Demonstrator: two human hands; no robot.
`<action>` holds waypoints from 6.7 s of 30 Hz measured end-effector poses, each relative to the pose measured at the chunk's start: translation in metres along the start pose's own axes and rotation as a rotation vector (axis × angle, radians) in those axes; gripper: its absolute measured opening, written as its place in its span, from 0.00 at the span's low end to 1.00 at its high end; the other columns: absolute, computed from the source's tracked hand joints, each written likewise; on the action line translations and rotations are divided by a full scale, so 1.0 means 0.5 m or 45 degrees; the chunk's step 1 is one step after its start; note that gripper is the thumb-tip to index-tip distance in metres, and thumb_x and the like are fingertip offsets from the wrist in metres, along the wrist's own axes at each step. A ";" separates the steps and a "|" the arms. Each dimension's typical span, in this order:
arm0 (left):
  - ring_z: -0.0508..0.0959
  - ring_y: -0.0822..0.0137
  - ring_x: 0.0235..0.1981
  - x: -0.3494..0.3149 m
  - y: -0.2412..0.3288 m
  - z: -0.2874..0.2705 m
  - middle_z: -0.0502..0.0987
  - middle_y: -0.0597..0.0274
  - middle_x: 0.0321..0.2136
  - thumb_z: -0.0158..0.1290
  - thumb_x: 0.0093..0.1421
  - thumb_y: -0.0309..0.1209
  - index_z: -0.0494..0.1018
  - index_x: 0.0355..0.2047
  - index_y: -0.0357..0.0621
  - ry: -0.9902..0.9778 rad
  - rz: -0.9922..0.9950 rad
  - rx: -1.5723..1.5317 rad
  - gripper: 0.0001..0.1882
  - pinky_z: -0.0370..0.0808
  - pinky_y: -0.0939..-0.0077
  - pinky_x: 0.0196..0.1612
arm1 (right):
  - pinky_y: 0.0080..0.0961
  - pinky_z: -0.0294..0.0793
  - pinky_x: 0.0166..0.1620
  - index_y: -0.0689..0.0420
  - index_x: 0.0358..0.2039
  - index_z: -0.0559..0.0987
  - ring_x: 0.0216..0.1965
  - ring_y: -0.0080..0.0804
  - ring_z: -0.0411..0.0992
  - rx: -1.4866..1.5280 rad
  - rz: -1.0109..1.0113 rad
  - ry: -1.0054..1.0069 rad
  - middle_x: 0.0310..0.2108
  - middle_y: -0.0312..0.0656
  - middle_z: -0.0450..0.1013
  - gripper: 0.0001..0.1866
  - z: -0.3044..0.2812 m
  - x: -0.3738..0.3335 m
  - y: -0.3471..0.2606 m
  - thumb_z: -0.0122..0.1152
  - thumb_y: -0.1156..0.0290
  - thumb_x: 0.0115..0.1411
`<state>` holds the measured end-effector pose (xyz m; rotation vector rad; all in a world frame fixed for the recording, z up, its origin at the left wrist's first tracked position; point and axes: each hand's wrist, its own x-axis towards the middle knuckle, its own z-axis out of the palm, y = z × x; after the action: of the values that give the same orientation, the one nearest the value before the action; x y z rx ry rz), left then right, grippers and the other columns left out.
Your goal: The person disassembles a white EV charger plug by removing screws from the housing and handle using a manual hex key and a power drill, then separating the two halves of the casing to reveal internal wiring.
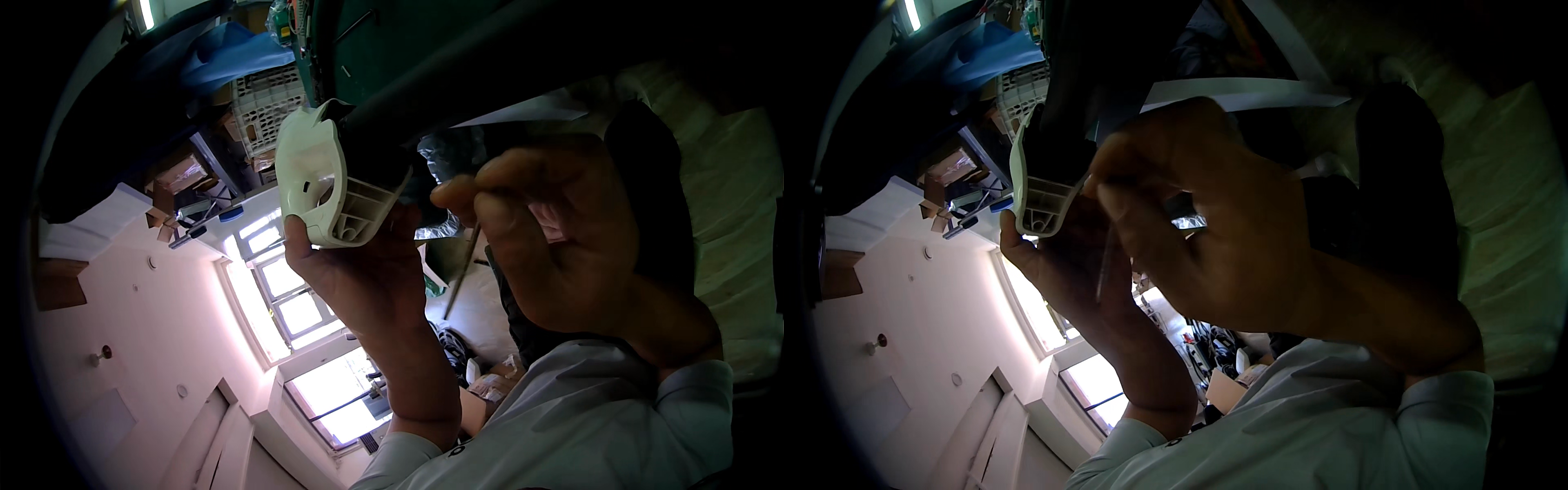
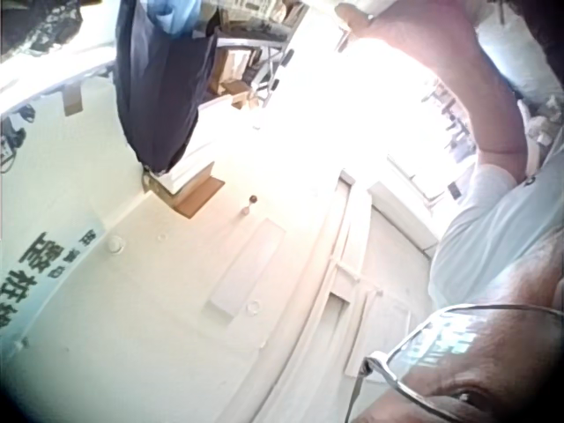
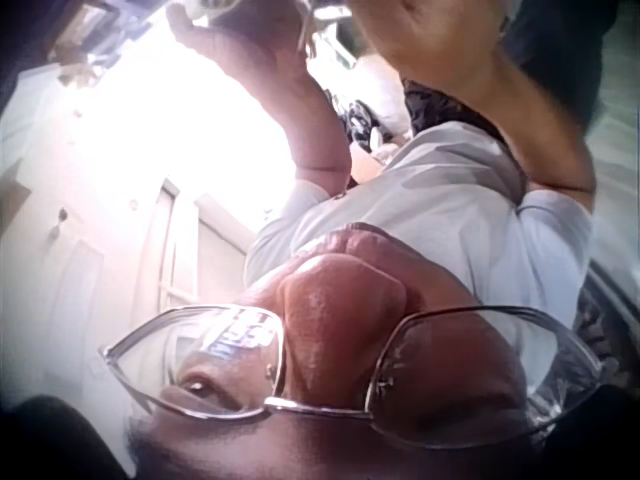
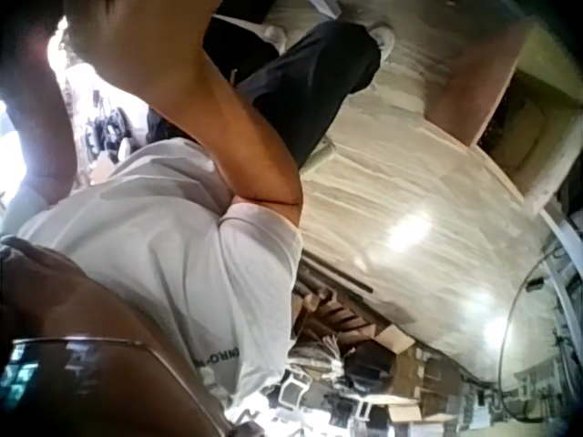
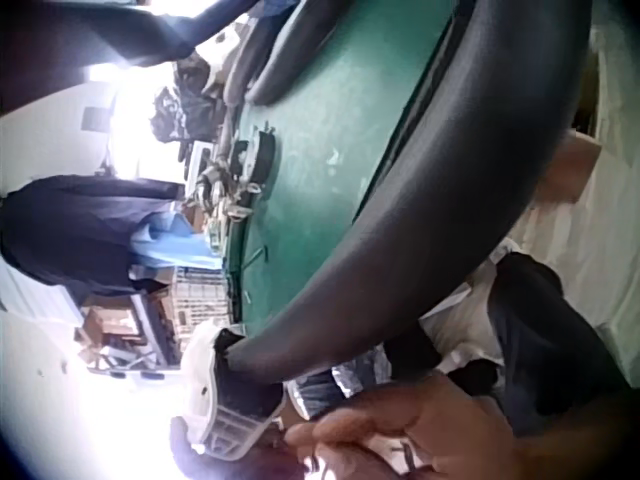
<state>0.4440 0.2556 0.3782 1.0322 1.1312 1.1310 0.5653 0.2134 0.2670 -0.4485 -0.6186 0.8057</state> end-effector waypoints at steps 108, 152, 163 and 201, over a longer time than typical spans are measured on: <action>0.71 0.64 0.50 -0.193 -0.301 -0.104 0.71 0.56 0.51 0.27 0.67 0.65 0.64 0.57 0.33 -0.103 -0.539 -1.092 0.44 0.67 0.64 0.55 | 0.34 0.72 0.47 0.64 0.37 0.76 0.55 0.44 0.70 -1.601 0.409 -1.442 0.46 0.47 0.73 0.17 -0.013 0.016 -0.115 0.71 0.66 0.54; 0.80 0.56 0.32 -0.148 -0.219 -0.100 0.81 0.57 0.35 0.67 0.47 0.37 0.74 0.48 0.40 -0.516 1.196 1.303 0.28 0.78 0.67 0.36 | 0.37 0.74 0.28 0.52 0.36 0.74 0.23 0.45 0.76 -2.360 0.091 -1.693 0.19 0.42 0.76 0.23 -0.046 0.034 -0.184 0.72 0.56 0.43; 0.80 0.64 0.29 -0.152 -0.215 -0.100 0.81 0.54 0.37 0.69 0.43 0.36 0.74 0.45 0.35 -0.526 1.373 1.234 0.30 0.78 0.73 0.32 | 0.35 0.72 0.26 0.51 0.37 0.74 0.23 0.41 0.76 -2.291 0.142 -1.706 0.20 0.39 0.75 0.24 -0.047 0.033 -0.200 0.73 0.60 0.40; 0.74 0.61 0.21 -0.082 -0.135 -0.008 0.71 0.61 0.17 0.65 0.47 0.49 0.70 0.21 0.44 -1.026 1.237 2.141 0.22 0.71 0.68 0.23 | 0.36 0.71 0.25 0.56 0.34 0.77 0.21 0.45 0.75 -2.443 0.240 -1.656 0.16 0.42 0.73 0.24 -0.067 0.034 -0.168 0.73 0.55 0.41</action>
<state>0.4462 0.2054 0.3168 3.1750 0.6700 -0.0328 0.6408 0.1703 0.2973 -1.7426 -2.6025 0.3208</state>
